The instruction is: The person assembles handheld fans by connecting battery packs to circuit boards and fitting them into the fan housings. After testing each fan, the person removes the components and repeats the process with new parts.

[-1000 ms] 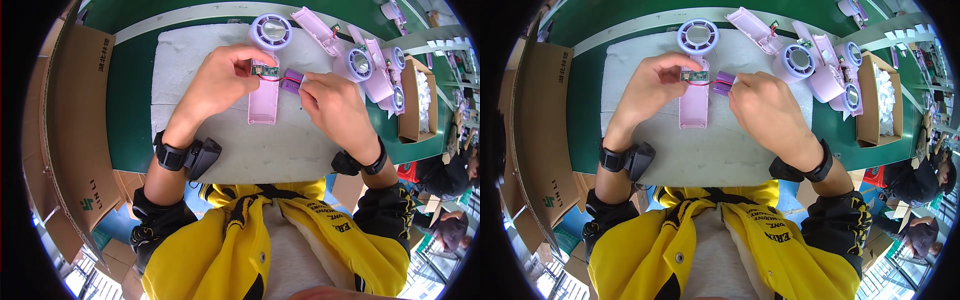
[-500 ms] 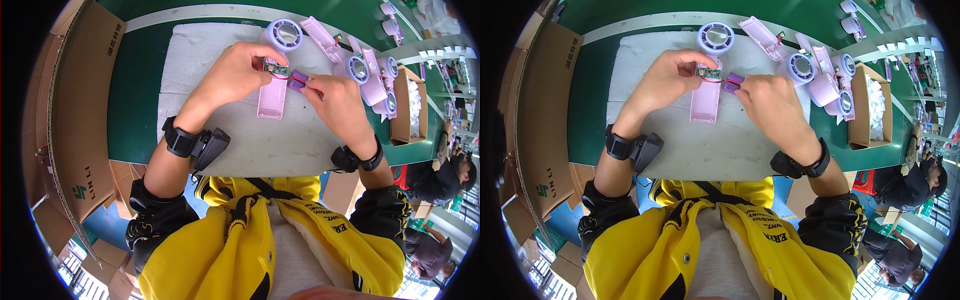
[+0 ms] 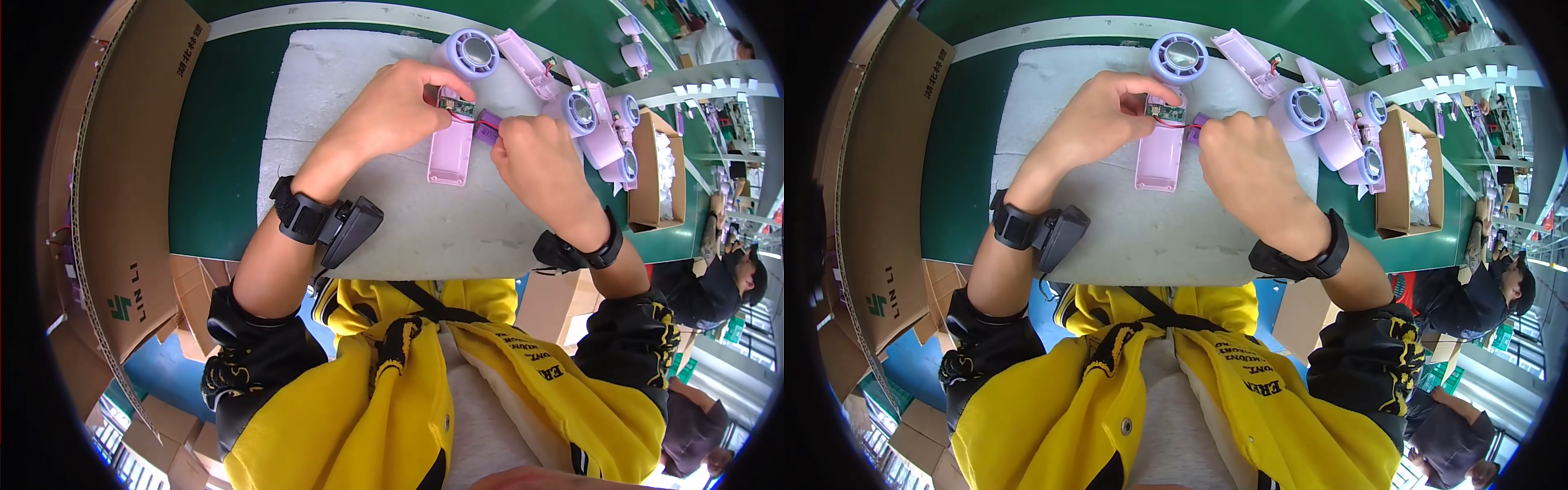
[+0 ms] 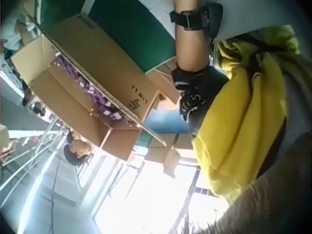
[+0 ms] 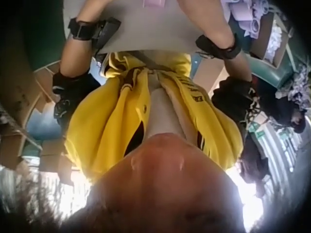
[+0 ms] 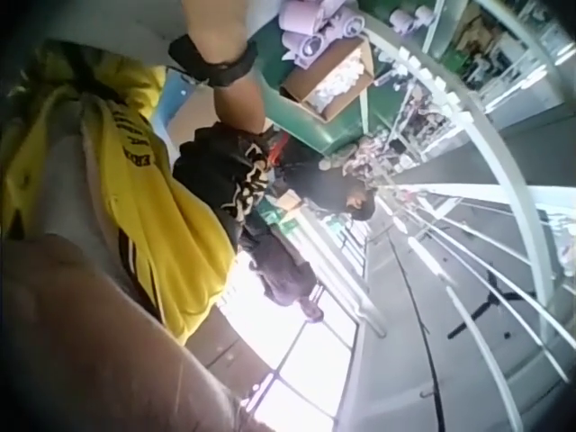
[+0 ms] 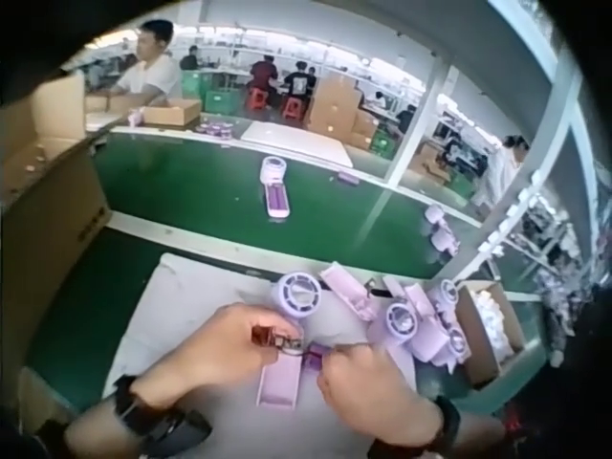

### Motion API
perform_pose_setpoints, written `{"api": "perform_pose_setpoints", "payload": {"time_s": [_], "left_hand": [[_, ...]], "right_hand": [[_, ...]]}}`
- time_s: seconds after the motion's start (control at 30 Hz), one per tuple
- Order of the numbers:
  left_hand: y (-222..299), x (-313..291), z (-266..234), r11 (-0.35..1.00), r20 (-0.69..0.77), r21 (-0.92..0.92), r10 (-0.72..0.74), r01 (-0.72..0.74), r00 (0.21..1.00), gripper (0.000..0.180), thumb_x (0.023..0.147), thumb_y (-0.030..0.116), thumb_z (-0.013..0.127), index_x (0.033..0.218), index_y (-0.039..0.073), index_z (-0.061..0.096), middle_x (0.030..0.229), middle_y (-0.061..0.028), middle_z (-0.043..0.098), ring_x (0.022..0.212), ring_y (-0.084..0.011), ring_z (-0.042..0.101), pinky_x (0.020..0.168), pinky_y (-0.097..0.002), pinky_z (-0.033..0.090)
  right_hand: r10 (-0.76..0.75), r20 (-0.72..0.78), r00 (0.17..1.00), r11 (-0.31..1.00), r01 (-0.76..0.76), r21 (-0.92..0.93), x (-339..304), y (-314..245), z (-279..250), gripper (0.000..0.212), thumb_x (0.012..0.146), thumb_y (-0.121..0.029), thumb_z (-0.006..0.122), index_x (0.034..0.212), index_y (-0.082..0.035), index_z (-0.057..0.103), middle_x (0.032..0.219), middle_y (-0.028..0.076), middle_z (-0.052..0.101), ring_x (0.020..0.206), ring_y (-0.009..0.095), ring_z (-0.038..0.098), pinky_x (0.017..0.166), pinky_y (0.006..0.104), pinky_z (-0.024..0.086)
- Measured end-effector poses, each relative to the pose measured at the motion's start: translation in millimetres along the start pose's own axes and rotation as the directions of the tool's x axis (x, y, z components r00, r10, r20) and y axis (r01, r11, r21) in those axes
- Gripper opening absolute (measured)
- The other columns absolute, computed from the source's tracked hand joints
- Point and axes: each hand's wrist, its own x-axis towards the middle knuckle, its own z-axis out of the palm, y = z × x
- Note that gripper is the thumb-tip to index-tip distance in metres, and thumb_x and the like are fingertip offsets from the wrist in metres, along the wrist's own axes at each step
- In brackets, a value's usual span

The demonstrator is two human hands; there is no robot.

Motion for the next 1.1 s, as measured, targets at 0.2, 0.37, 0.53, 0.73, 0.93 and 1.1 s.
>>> {"api": "perform_pose_setpoints", "payload": {"time_s": [0.2,0.37,0.53,0.73,0.93,1.1], "left_hand": [[-1.3,1.0,0.4,1.0,-0.004,0.004,0.005,-0.005,1.0,0.031,0.071,0.003,0.067,0.1,0.012,0.075,0.085,-0.0094,0.069,0.076,-0.0199,0.063,0.074,-0.0307,0.051],[-0.9,-0.5,-1.3,0.998,-0.005,0.06,-0.008,0.008,1.0,0.034,0.075,-0.005,0.062,0.106,0.006,0.072,0.085,-0.0043,0.068,0.072,-0.0114,0.059,0.069,-0.0251,0.048],[-3.3,2.9,-5.3,0.999,-0.037,0.033,-0.008,0.009,0.999,0.034,0.071,-0.002,0.065,0.102,0.01,0.075,0.085,-0.0067,0.069,0.074,-0.0156,0.062,0.07,-0.0279,0.05],[-9.7,3.9,-3.5,1.0,-0.05,-0.005,-0.031,0.031,0.998,0.034,0.07,0.0,0.068,0.1,0.013,0.077,0.085,-0.0085,0.07,0.075,-0.0176,0.063,0.072,-0.0294,0.052],[-4.6,3.0,-6.2,1.0,-0.059,0.024,0.009,-0.007,0.998,0.033,0.072,0.004,0.072,0.103,0.014,0.077,0.089,-0.0099,0.073,0.077,-0.0191,0.064,0.075,-0.0308,0.053],[-3.8,-2.8,-3.8,0.995,-0.045,0.09,0.043,-0.039,0.998,0.032,0.073,0.004,0.073,0.104,0.013,0.076,0.091,-0.011,0.073,0.075,-0.0206,0.066,0.074,-0.0308,0.054]], "right_hand": [[0.091,0.116,0.989,0.992,-0.1,0.075,0.6,13.1,-2.3,0.007,0.072,-0.001,0.066,0.074,0.005,0.063,0.07,0.021,0.062,0.066,0.039,0.061,0.061,0.0405,0.05],[0.137,0.184,0.973,0.947,-0.184,0.264,5.9,43.6,-20.3,0.013,0.076,-0.004,0.066,0.084,0.004,0.069,0.071,0.018,0.066,0.061,0.027,0.065,0.059,0.0341,0.051],[0.439,-0.051,0.897,0.896,-0.441,-0.051,42.8,120.5,-48.7,0.02,0.08,-0.011,0.07,0.097,0.0,0.071,0.076,0.012,0.07,0.071,0.02,0.068,0.064,0.0317,0.053],[0.076,0.057,0.996,0.932,-0.091,0.352,16.8,43.2,-4.2,0.051,0.079,-0.014,0.076,0.126,-0.004,0.059,0.097,0.011,0.069,0.077,0.021,0.066,0.074,0.0316,0.053],[0.001,0.122,0.992,0.793,-0.075,0.605,8.6,41.8,20.6,0.059,0.08,-0.007,0.074,0.134,-0.003,0.051,0.098,0.01,0.067,0.077,0.018,0.063,0.074,0.0298,0.052],[-0.061,0.607,0.792,0.171,-0.591,0.788,4.9,41.9,-9.4,0.073,0.08,0.003,0.066,0.146,-0.007,0.036,0.103,0.013,0.065,0.093,0.024,0.067,0.075,0.0329,0.055]]}}
